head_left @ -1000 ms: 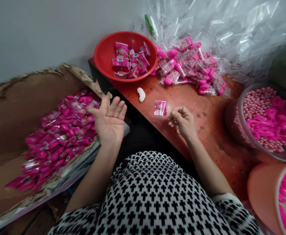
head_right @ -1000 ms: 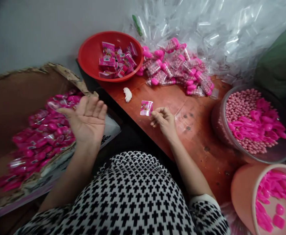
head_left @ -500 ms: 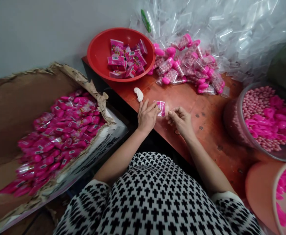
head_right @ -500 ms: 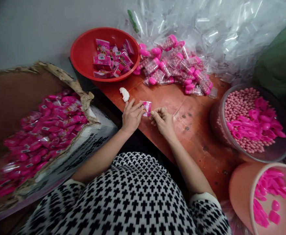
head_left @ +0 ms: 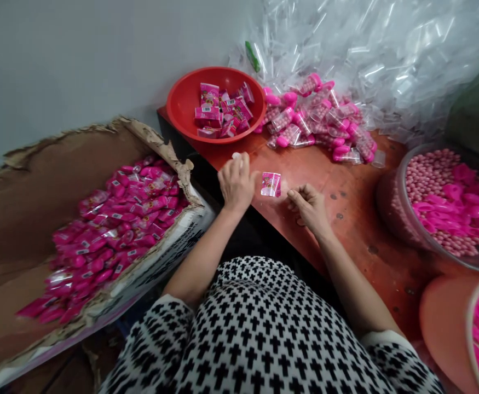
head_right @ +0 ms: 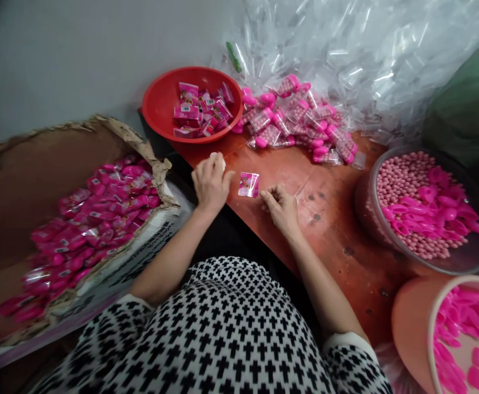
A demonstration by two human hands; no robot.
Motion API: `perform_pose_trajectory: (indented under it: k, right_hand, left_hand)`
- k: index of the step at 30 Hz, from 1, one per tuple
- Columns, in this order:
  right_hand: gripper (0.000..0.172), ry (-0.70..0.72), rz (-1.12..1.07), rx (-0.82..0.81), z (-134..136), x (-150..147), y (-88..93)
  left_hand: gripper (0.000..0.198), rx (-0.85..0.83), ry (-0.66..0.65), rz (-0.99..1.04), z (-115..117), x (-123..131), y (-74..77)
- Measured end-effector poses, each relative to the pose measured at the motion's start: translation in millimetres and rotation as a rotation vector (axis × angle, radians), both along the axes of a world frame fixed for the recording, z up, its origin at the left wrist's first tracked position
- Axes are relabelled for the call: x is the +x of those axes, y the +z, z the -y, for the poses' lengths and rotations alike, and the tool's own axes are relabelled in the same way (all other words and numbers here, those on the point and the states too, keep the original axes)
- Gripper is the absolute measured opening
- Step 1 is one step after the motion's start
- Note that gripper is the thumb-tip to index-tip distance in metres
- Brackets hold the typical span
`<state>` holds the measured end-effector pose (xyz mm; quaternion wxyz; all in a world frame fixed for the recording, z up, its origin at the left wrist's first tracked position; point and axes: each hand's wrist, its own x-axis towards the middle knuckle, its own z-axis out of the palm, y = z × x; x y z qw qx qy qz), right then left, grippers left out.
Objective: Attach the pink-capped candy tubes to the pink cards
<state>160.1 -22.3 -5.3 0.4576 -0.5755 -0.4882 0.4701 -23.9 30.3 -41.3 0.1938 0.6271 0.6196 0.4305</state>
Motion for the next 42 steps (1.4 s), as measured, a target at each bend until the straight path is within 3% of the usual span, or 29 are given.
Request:
perform_pose_trajectory:
  k: [3,6,10,12,15,19,23,27,31,34,37,42]
  right_hand:
    - [0.031,0.008,-0.013,-0.006,-1.3,-0.6,0.0]
    - [0.030,0.018,-0.020,-0.016,-3.3,-1.9,0.1]
    - [0.029,0.016,-0.026,-0.029,-5.7,-1.7,-0.2]
    - [0.030,0.009,-0.011,-0.032,-5.7,-1.9,1.0]
    - [0.032,-0.015,0.029,-0.069,-4.2,-3.7,4.8]
    - [0.034,-0.052,0.080,-0.115,-6.0,-7.8,6.1]
    - [0.030,-0.121,0.059,-0.052,-12.5,-15.6,-0.4]
    - [0.037,-0.185,-0.090,0.014,-24.3,-26.3,-4.6]
    - [0.042,-0.202,-0.161,-0.011,-34.0,-31.4,4.1]
    - [0.044,-0.136,-0.249,-0.074,-37.6,-30.6,12.8]
    - [0.046,0.018,-0.252,-0.130,-43.3,-27.6,12.4]
    - [0.040,0.224,-0.090,-0.111,-58.5,-18.1,5.2]
  left_hand:
    - [0.039,-0.070,0.024,-0.054,-23.3,-21.9,-4.2]
    - [0.031,-0.086,-0.007,-0.019,-31.4,-30.5,-7.3]
    - [0.036,0.043,-0.053,0.010,-12.3,-14.9,-2.4]
    - [0.041,0.062,-0.194,-0.044,2.8,0.7,-0.4]
    - [0.028,0.037,-0.292,-0.196,16.6,21.7,-5.9]
    - [0.031,0.072,-0.263,-0.422,15.2,25.5,-19.4]
    - [0.038,0.124,-0.241,-0.458,18.4,20.4,-16.3]
    - [0.036,0.164,-0.302,-0.236,27.1,23.3,-5.1]
    - [0.029,0.116,-0.337,0.281,34.4,23.9,7.0]
    - [0.045,-0.219,-0.206,0.747,35.8,19.1,15.0]
    - [0.041,-0.590,-0.324,1.039,30.5,13.9,18.1]
    - [0.038,-0.751,-0.302,1.206,26.7,12.4,20.7]
